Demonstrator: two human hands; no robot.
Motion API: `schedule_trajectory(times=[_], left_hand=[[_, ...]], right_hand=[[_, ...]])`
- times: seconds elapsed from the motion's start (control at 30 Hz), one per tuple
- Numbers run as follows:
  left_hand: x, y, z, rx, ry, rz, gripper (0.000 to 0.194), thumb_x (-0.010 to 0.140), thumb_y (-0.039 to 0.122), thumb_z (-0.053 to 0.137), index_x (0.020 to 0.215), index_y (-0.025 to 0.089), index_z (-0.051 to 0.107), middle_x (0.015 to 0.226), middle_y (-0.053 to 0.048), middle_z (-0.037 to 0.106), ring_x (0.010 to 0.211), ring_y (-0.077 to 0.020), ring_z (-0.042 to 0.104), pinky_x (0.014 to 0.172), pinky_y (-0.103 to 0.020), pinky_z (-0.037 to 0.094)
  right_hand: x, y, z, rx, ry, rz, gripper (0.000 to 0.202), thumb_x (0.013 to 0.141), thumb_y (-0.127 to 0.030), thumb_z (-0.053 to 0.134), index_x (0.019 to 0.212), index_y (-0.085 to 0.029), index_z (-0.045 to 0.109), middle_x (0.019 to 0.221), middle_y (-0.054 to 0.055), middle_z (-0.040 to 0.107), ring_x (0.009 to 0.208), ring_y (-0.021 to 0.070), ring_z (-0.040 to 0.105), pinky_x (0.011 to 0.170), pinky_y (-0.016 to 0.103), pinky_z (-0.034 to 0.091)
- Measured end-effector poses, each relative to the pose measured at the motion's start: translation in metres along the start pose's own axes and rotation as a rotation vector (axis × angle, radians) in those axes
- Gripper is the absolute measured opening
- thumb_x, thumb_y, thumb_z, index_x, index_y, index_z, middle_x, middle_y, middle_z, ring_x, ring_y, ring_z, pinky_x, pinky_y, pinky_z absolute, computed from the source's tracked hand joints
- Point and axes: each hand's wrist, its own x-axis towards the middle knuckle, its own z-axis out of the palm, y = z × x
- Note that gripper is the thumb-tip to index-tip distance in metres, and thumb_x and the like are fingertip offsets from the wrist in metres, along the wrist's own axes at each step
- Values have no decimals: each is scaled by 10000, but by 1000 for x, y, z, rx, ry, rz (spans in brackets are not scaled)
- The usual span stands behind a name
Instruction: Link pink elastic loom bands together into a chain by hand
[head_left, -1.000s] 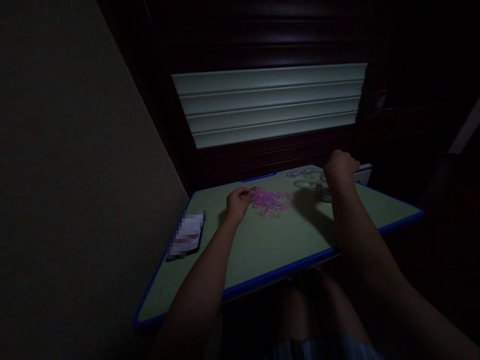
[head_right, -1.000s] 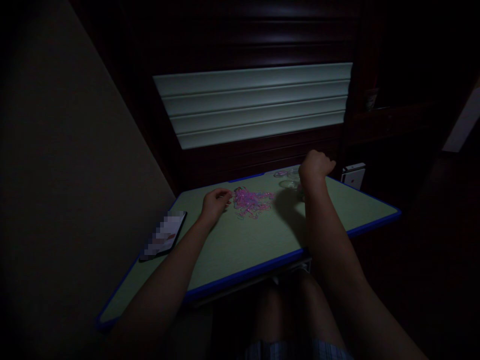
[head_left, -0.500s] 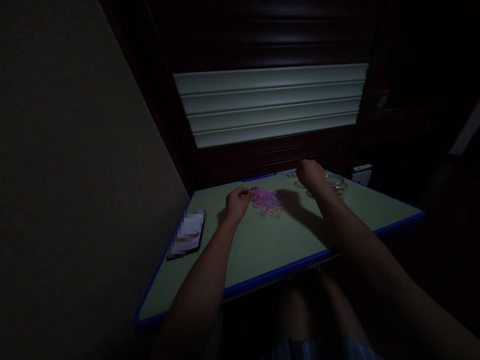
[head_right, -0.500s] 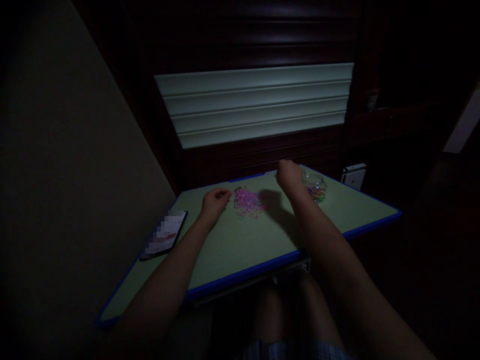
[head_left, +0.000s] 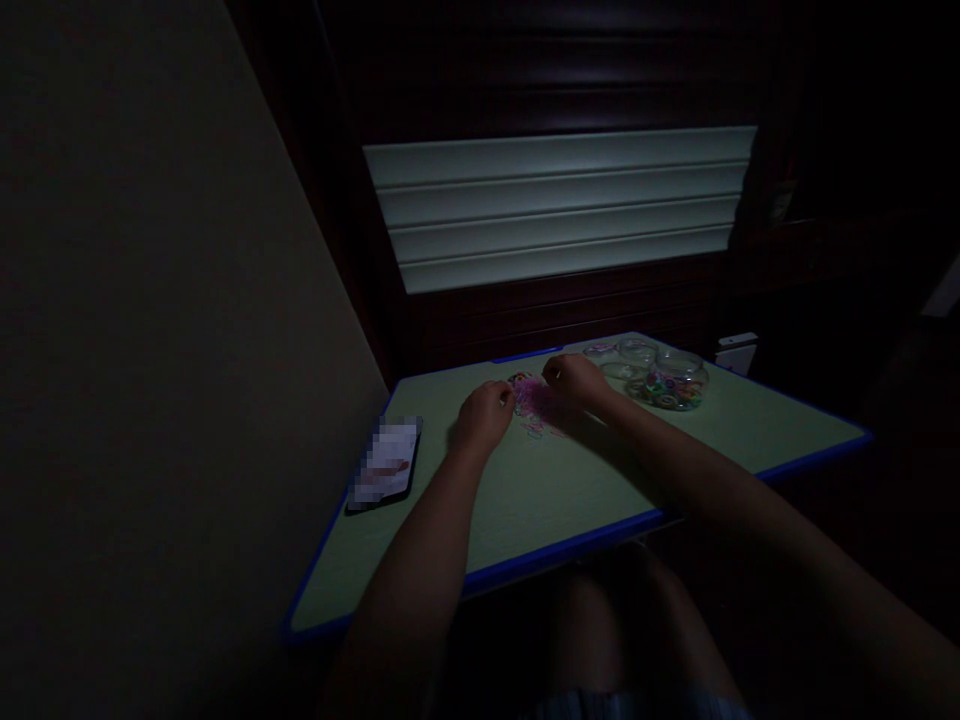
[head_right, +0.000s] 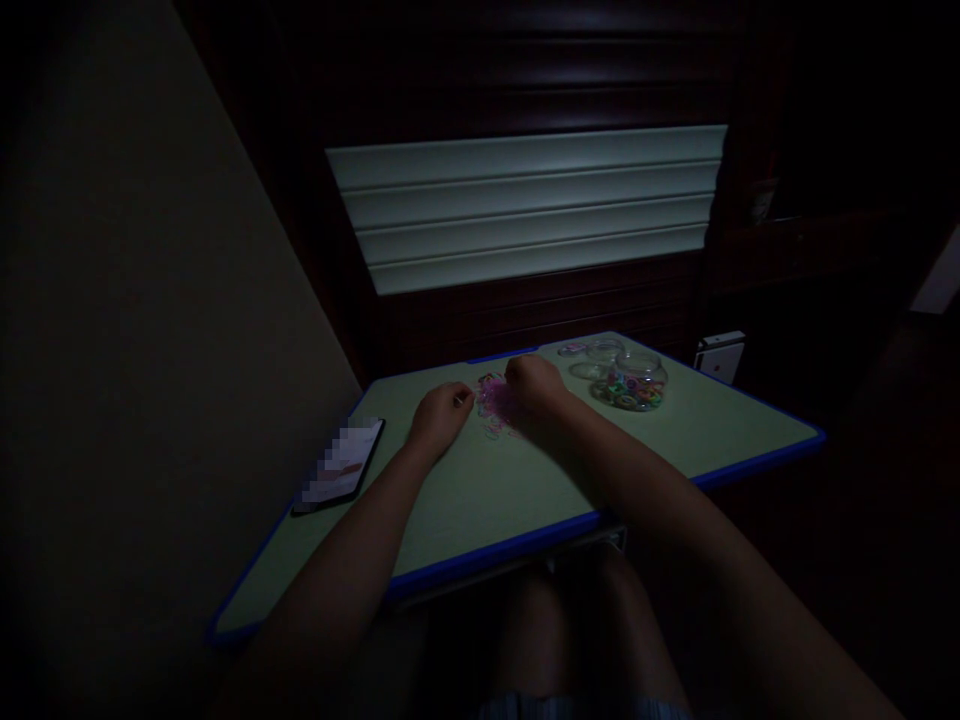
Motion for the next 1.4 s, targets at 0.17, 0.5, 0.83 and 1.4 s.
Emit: schedule_trajectory(times=[0.17,0.5,0.83,1.4], left_hand=[[-4,7,-5,146,-75,6,215,810,263,422,848,189,621,874,-57,627,800,-155,554,702,-240,379],[-4,5,-4,178,-119,-32,213,812,243,415,863,194,616,890,-57,625,795,-152,556,680,-239,375],[-4,7,-4,186,-144,-40,224,822,271,408,870,191,612,905,-62,624,815,-156,559,692,-241,383],[-2,2,0,83,-80,-50,209,792,245,431,814,184,630,823,-62,637,756,-149,564,676,-237,383]], right_hand=[[6,-9,4,-3,12,21,274,788,-237,398,894,-191,646,908,84,657,845,169,582,678,222,360],[48,-19,13,-38,-136,193,336,757,-393,470,879,-139,653,890,149,649,826,222,604,644,259,400],[63,-22,34,-65,-202,273,407,693,-419,562,951,-110,626,902,177,636,856,250,600,653,283,439],[58,-5,8,257,-121,199,199,694,-242,548,743,-99,677,719,99,652,705,174,600,601,216,408]])
